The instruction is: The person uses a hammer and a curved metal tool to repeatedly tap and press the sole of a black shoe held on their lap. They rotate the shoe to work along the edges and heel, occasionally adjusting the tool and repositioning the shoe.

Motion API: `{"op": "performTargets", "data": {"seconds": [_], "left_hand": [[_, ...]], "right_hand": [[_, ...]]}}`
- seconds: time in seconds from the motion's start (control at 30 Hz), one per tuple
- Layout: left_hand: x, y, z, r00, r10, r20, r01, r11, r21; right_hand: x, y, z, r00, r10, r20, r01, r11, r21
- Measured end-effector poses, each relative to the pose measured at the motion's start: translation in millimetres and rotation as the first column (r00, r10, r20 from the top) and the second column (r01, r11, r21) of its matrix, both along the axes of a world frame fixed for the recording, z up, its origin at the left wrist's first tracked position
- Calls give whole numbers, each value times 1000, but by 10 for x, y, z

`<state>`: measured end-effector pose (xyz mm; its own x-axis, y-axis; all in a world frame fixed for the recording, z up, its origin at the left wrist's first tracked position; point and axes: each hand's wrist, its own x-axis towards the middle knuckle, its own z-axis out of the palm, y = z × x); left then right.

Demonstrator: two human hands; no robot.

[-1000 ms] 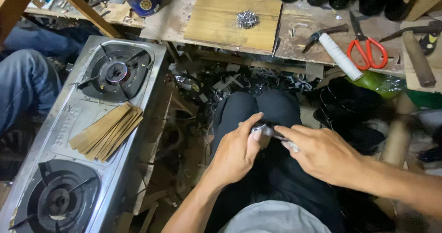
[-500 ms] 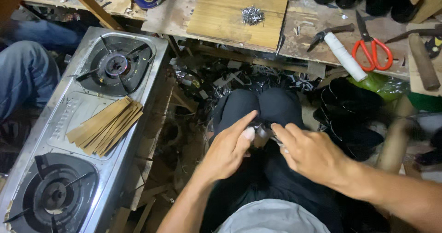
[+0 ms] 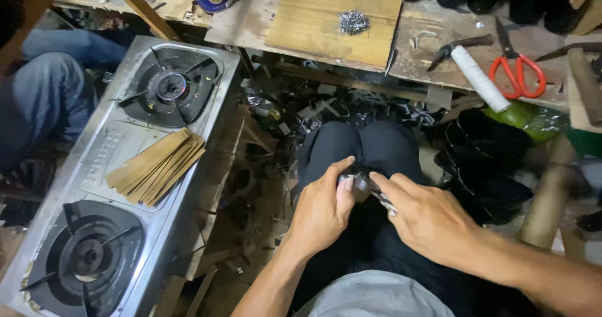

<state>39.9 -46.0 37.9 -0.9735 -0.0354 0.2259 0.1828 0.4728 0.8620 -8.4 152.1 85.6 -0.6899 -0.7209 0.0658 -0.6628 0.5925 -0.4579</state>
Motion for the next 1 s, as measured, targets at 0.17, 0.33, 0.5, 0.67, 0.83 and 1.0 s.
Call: {"op": "performTargets", "data": {"seconds": [0.17,0.33,0.5,0.67,0.83,1.0], "left_hand": [[22,62,-50,984,-34,-172,28,999,-33],[-50,-66,140,890,-177,419,20,936,353],[-6,-49,122,939,-129,319,77,982,173],[61,129,-18,921,-57,-385,1,989,-145],[69,26,75,901,-178,396,32,937,347],[96,5,77,899,-137,416,48,975,217]], "right_hand": [[-32,131,95,989,9,148,-47,965,257],[111,-38,-314,994,-75,-79,83,991,102],[174,1,-284,995,-100,11,100,995,-7],[179,223,-123,975,-49,219,33,996,80],[271,86,-490,992,-123,12,123,992,39],[360,-20,-575,988,-151,4,151,982,-110]]}}
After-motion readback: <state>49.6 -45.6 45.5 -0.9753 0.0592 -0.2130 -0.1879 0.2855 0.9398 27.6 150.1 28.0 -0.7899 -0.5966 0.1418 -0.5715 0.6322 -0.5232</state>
